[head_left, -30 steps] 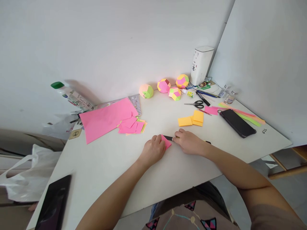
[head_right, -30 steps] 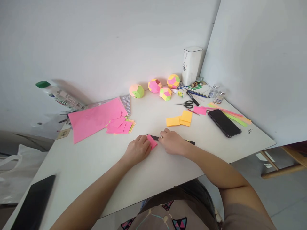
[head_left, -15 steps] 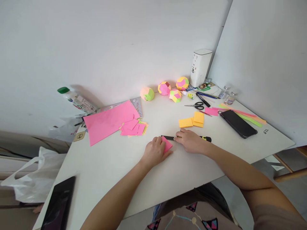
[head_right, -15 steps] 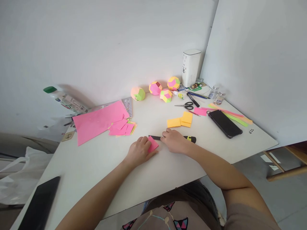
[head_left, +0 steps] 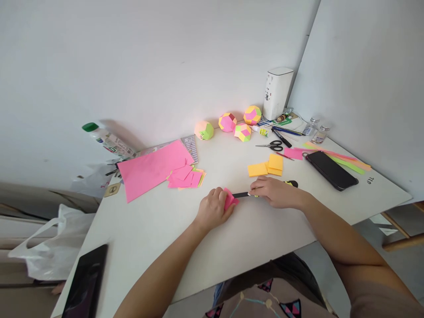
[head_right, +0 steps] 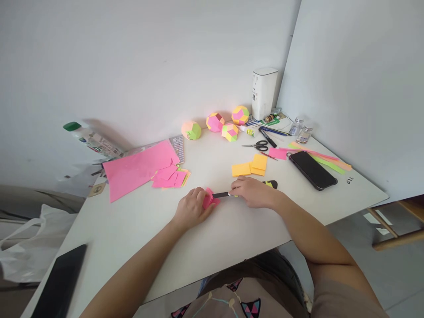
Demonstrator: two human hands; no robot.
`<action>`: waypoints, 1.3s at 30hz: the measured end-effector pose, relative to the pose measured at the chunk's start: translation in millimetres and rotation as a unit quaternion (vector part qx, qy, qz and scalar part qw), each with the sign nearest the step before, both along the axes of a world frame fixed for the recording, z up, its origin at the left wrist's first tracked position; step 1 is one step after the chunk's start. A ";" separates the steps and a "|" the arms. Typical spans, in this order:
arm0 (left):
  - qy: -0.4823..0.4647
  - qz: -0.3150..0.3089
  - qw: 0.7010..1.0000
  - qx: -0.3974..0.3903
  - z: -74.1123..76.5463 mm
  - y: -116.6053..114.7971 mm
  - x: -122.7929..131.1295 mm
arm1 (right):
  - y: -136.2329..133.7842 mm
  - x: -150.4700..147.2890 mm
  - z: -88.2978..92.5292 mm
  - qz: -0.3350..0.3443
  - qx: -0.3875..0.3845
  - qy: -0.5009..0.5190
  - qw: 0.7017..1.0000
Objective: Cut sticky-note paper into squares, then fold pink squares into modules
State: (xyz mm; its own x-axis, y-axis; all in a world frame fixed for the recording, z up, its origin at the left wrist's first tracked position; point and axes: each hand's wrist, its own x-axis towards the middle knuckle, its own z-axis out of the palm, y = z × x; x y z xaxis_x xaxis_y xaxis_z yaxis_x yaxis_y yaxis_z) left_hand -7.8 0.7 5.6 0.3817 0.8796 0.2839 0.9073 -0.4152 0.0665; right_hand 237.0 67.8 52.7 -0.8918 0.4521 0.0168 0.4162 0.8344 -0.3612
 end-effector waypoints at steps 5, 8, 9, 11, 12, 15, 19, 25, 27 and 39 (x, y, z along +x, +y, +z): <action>-0.001 -0.011 1.000 0.017 0.4 2.0 -2.9 | 3.2 12.0 5.8 -0.005 -0.054 0.015 0.998; -0.009 -0.013 0.999 0.030 0.4 3.6 -4.8 | 3.5 18.6 10.9 -0.011 -0.094 0.004 0.995; -0.016 -0.014 0.999 0.032 0.7 4.1 -5.4 | 3.0 20.1 12.5 -0.012 -0.107 -0.003 0.994; -0.032 -0.017 0.999 0.029 1.9 5.2 -7.0 | 1.8 21.5 14.8 -0.012 -0.129 -0.015 0.991; -0.042 -0.017 0.999 0.025 2.7 5.7 -7.8 | 1.1 21.6 15.5 -0.010 -0.139 -0.020 0.990; -0.069 -0.012 0.997 0.012 4.4 7.3 -10.2 | -0.3 19.9 15.9 -0.015 -0.152 -0.038 0.988; -0.086 -0.013 0.996 0.000 4.4 8.2 -12.3 | -1.0 16.3 14.6 -0.021 -0.143 -0.049 0.988; -0.075 -0.022 0.997 -0.027 4.6 7.4 -13.1 | -1.3 16.5 12.4 -0.005 -0.114 -0.006 0.993; -0.064 -0.030 0.997 -0.042 6.3 7.4 -13.5 | -1.4 16.6 12.4 -0.004 -0.112 0.007 0.994; -0.041 -0.036 0.994 -0.092 14.8 6.9 -12.5 | 0.2 14.7 8.3 0.003 -0.094 0.025 0.995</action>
